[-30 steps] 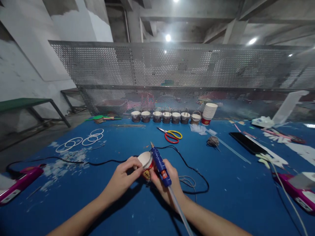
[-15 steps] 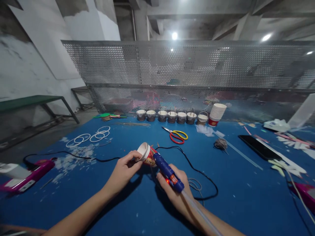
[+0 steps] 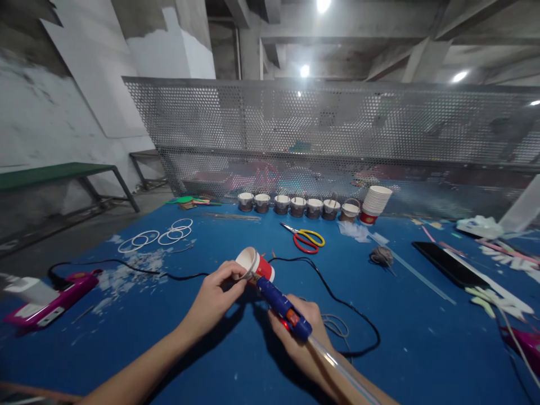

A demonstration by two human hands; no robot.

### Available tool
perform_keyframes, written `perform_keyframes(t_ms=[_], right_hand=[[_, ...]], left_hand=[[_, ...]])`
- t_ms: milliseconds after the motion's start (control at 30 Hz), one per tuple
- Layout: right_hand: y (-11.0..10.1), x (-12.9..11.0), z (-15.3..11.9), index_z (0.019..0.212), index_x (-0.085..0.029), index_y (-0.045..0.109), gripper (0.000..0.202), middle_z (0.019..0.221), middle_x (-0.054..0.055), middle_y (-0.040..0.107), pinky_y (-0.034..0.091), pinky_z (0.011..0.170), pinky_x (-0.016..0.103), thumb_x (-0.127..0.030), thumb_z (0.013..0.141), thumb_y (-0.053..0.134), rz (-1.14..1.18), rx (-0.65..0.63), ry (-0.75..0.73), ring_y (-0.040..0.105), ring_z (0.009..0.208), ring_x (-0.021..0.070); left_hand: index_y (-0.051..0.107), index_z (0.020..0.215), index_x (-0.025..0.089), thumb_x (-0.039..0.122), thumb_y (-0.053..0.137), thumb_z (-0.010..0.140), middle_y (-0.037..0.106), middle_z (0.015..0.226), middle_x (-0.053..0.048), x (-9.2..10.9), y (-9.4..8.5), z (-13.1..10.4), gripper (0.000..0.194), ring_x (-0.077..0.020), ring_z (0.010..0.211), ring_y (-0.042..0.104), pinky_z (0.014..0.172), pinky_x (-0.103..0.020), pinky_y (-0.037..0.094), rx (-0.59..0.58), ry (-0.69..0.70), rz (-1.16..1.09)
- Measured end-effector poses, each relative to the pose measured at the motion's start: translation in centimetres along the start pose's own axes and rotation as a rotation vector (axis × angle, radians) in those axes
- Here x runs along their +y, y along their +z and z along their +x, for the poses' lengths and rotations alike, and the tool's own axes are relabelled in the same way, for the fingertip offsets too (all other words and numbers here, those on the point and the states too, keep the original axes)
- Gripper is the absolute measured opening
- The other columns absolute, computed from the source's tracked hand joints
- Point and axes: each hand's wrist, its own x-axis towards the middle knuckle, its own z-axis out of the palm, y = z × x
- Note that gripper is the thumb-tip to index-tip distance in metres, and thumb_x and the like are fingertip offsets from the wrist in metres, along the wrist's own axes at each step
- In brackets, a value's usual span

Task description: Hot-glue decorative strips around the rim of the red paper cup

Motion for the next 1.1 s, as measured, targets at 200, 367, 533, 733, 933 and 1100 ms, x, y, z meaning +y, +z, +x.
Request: perform_keyframes(t_ms=[200,367,533,733,933,1100], right_hand=[[0.05,-0.22,0.08,0.055,-0.022,0.042,0.034,0.047,-0.004,0.045,0.033,0.040,0.022,-0.035,0.084,0.055,-0.038,-0.029,-0.042,0.040,0.041,0.0100],[-0.30,0.04,0.25,0.057,-0.021,0.043,0.035,0.048,-0.004,0.043,0.033,0.041,0.022,-0.040,0.084,0.055,0.016,-0.015,0.037,0.038,0.041,0.0097],[-0.37,-0.14,0.22,0.057,-0.022,0.041,0.035,0.048,-0.004,0.042,0.032,0.041,0.022,-0.039,0.085,0.052,-0.001,-0.021,0.021,0.037,0.042,0.0093],[-0.13,0.00,0.05,0.056,-0.022,0.040,0.032,0.048,-0.004,0.043,0.031,0.041,0.022,-0.034,0.084,0.052,-0.052,-0.037,-0.053,0.038,0.042,0.0096],[-0.52,-0.11,0.44,0.056,-0.022,0.040,0.034,0.046,-0.005,0.042,0.031,0.040,0.021,-0.038,0.083,0.052,-0.005,-0.016,0.034,0.036,0.040,0.0088],[-0.41,0.00,0.23,0.056,-0.022,0.040,0.034,0.047,-0.005,0.042,0.031,0.040,0.021,-0.037,0.084,0.052,-0.022,-0.022,0.007,0.037,0.041,0.0091]], left_hand=[[0.060,0.067,0.019,0.019,0.052,0.074,0.056,0.068,0.000,-0.22,-0.02,0.03,0.012,-0.0158,0.070,0.049,0.067,-0.026,0.039,0.016,0.006,-0.009],[0.059,0.065,0.018,0.019,0.051,0.073,0.055,0.068,-0.001,-0.04,-0.02,0.07,0.012,-0.0158,0.070,0.049,0.069,-0.026,0.040,0.011,-0.007,-0.015],[0.061,0.065,0.018,0.018,0.051,0.075,0.058,0.069,-0.001,0.12,-0.18,0.11,0.014,-0.0165,0.072,0.050,0.071,-0.027,0.041,-0.003,-0.009,0.000],[0.061,0.064,0.018,0.019,0.050,0.076,0.058,0.068,-0.001,0.03,-0.20,0.17,0.016,-0.0166,0.072,0.050,0.070,-0.027,0.041,-0.001,-0.012,0.001],[0.060,0.064,0.019,0.017,0.049,0.073,0.057,0.068,-0.001,0.00,-0.50,0.29,0.015,-0.0168,0.073,0.050,0.071,-0.026,0.041,-0.006,-0.008,-0.005],[0.058,0.062,0.019,0.018,0.048,0.072,0.056,0.066,-0.001,0.02,-0.58,0.28,0.014,-0.0167,0.071,0.050,0.069,-0.027,0.040,-0.009,-0.018,-0.016]])
